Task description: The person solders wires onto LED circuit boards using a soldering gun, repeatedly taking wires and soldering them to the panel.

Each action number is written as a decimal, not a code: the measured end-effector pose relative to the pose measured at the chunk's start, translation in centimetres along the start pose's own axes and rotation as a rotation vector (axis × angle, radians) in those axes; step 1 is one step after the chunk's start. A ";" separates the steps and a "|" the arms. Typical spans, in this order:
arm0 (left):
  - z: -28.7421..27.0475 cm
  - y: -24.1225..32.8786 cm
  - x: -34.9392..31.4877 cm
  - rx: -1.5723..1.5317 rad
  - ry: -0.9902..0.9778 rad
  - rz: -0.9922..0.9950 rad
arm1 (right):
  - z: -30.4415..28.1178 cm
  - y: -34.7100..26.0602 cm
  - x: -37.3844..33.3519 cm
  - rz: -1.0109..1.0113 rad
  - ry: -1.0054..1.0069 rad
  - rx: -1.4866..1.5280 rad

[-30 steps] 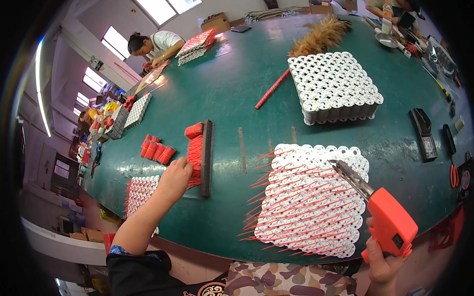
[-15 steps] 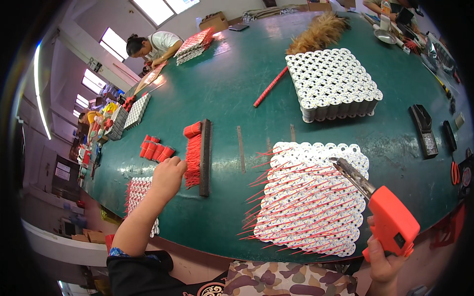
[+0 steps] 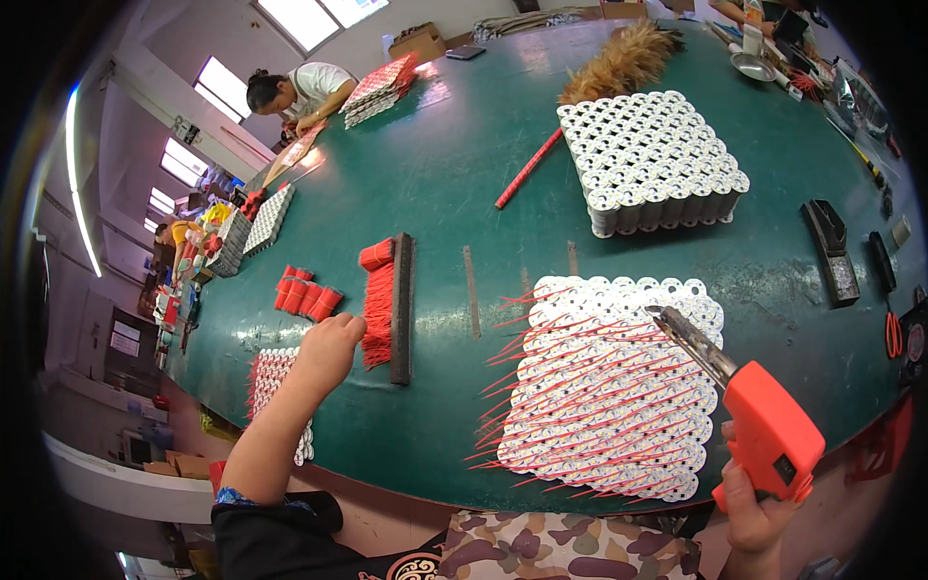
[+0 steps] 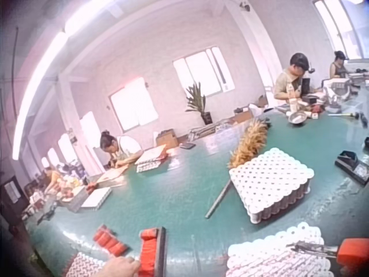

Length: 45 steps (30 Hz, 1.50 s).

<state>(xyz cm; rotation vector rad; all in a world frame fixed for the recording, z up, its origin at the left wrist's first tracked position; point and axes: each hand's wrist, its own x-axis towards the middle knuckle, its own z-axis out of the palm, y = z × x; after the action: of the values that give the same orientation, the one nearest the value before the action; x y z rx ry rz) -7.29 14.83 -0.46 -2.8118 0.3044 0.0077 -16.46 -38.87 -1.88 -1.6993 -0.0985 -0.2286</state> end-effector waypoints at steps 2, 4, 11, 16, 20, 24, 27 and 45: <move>0.0 0.0 0.0 -0.002 -0.021 -0.004 | 0.0 0.0 -0.1 0.007 0.007 0.004; 0.0 0.0 0.0 0.007 -0.044 -0.017 | 0.0 0.0 -0.1 0.019 0.015 0.008; -0.5 -0.1 0.1 -0.025 -0.048 0.020 | -0.5 0.5 -0.1 0.000 -0.006 -0.014; -0.2 -0.7 0.2 -0.238 0.042 -0.095 | -0.4 0.5 -0.1 -0.021 0.006 -0.019; -0.8 0.2 1.0 -0.380 0.121 -0.130 | -0.3 0.1 -0.1 0.021 0.012 0.007; 0.5 1.0 0.9 -0.388 0.094 -0.070 | -0.3 0.6 -0.2 -0.007 0.021 -0.001; 0.4 1.2 1.0 -0.230 0.023 -0.068 | -0.5 0.5 -0.2 -0.008 0.022 -0.004; -3.9 11.0 9.1 0.522 -0.104 0.289 | 0.6 -1.2 0.5 0.068 0.044 0.022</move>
<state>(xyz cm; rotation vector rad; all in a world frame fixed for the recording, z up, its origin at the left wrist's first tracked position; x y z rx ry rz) -0.85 1.49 -0.50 -2.2240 0.5900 0.1208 -16.16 -38.15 -0.66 -1.6722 -0.0108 -0.2130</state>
